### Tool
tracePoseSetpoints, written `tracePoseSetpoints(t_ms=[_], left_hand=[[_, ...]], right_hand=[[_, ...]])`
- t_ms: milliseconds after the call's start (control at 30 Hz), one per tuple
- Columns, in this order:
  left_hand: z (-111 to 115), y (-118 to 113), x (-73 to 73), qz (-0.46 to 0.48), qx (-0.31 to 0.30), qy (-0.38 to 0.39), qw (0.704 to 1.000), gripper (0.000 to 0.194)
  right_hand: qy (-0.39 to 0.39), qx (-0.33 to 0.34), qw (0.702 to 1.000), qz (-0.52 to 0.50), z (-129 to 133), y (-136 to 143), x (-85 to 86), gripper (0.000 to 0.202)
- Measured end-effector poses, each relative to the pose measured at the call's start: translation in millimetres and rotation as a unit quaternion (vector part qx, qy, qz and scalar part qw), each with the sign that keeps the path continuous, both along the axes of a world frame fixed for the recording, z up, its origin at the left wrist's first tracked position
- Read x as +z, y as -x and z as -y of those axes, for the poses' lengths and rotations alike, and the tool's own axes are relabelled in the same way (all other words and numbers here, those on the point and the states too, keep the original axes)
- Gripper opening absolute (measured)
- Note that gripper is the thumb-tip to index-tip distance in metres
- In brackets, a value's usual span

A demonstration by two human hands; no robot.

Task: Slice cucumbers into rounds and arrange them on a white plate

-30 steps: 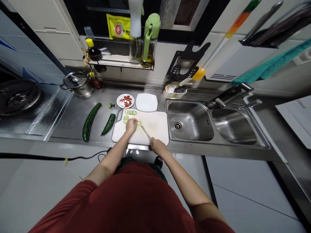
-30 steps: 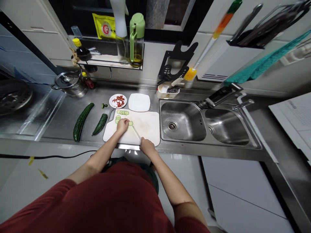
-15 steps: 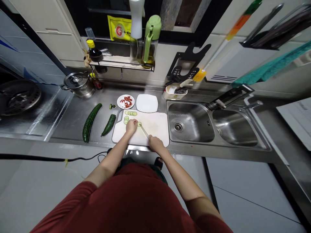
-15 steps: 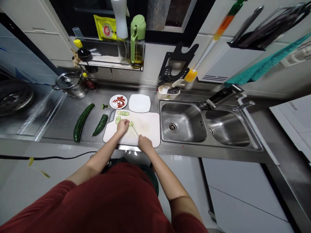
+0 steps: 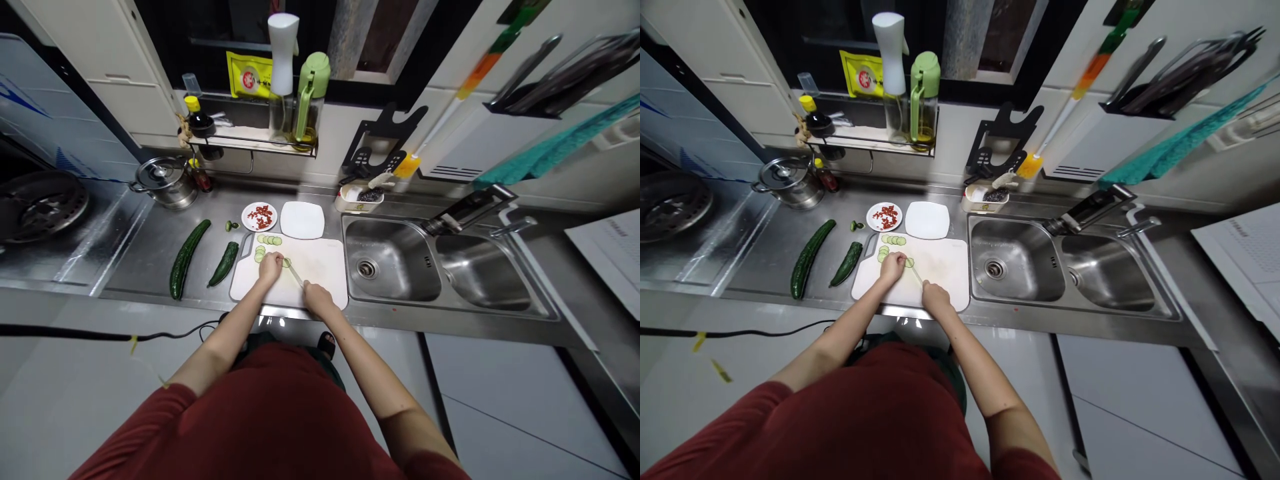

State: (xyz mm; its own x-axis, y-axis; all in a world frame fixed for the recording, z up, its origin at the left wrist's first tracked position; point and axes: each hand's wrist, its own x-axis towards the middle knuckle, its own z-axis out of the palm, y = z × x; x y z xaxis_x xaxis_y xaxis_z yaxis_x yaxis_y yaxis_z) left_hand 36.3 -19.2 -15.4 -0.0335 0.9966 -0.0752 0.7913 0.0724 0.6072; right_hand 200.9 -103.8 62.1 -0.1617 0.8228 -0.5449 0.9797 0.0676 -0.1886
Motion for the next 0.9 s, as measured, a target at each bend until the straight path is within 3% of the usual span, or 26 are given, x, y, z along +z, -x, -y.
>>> tracePoseSetpoints(t_ms=[367,900], left_hand=[[1,0,1.5,-0.004,0.003,0.013,1.0,0.026],[7,-3,0.4,-0.004,0.006,-0.013,1.0,0.024]], right_hand=[[-0.001,0.013,1.0,0.004,4,-7,1.8,0.027],[-0.004,-0.008,1.0,0.008,7,-4,-8.5,0.026]])
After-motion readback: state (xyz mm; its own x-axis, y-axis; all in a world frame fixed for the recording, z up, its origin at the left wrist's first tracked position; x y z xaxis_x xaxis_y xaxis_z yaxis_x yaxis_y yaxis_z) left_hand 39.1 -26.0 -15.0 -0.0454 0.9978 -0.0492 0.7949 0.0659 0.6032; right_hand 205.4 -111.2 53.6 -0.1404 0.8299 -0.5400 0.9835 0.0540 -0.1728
